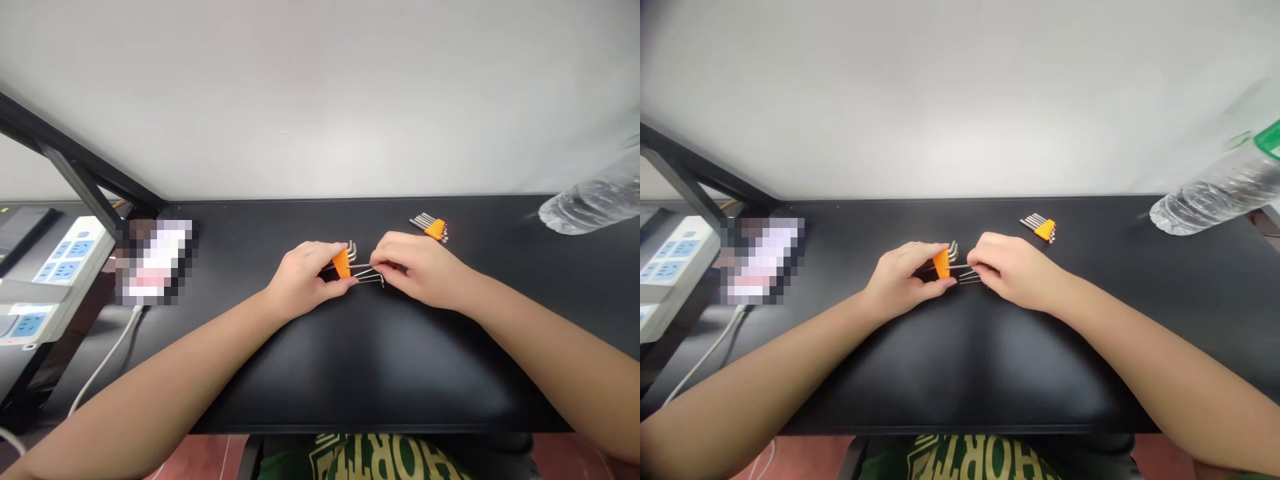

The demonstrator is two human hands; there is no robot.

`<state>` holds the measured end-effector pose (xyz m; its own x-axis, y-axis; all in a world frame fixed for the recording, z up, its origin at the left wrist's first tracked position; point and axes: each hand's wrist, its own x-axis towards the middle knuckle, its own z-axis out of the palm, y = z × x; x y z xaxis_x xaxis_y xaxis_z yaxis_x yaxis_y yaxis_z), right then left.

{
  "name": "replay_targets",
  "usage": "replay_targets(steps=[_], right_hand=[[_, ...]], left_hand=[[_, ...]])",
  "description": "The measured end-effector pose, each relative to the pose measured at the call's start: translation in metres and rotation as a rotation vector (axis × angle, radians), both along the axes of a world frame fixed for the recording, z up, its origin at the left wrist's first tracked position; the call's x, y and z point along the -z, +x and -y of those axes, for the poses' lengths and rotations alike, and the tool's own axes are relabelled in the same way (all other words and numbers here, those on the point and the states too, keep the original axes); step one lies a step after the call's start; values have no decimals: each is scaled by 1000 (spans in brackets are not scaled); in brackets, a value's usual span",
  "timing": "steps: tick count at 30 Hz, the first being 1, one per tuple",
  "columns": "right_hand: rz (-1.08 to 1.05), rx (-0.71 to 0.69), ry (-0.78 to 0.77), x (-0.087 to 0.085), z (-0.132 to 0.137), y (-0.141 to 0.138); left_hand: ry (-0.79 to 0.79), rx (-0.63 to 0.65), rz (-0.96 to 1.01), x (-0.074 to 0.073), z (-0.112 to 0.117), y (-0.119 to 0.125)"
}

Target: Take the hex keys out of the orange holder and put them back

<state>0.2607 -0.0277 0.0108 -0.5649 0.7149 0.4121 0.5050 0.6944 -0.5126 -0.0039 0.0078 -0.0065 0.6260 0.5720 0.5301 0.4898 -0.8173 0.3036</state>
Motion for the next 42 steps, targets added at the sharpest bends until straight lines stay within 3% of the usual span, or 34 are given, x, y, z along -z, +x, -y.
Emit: replay_targets(steps=[30,42], right_hand=[[36,8,84,1,2,5],[87,13,121,-2,6,4]], left_hand=[[28,16,26,0,0,0],[106,86,14,2,-1,2]])
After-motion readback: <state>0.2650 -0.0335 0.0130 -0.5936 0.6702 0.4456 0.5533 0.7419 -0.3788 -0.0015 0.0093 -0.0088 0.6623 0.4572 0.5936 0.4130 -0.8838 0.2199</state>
